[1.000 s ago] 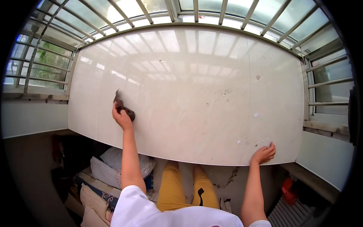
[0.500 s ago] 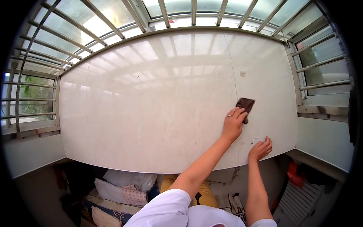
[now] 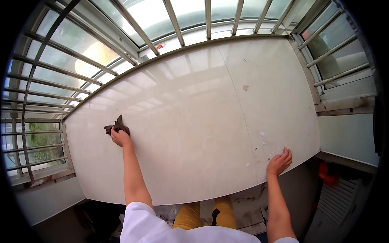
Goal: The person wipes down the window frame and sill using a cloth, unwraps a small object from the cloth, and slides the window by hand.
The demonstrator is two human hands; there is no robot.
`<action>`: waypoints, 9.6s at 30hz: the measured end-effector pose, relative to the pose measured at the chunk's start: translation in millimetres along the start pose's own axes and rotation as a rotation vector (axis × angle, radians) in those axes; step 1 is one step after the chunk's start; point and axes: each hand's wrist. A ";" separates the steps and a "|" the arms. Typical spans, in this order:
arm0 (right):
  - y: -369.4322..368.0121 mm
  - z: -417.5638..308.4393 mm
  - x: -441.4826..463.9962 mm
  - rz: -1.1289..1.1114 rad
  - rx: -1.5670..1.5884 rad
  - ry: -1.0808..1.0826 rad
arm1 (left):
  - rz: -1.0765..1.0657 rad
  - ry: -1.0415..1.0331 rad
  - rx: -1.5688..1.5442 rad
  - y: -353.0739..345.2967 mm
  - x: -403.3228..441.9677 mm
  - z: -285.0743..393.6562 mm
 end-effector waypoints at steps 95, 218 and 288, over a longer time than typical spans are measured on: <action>10.6 344.6 -376.0 -1.247 0.547 -0.277 | -0.269 -0.740 -0.064 -37.9 -519.2 16.5; 57.4 -261.8 56.1 -0.836 1.156 0.338 | -0.603 -0.428 -0.891 138.8 -134.9 210.0; 251.1 -341.9 -14.0 -0.268 1.055 0.537 | -1.128 0.118 -1.443 216.6 -252.8 243.6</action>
Point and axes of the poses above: each hand's wrist, its own x-axis towards the middle knuckle, its own y-axis out of the back of the hand, z = x × y, and after that the axes turned 10 degrees about -z, right-handed
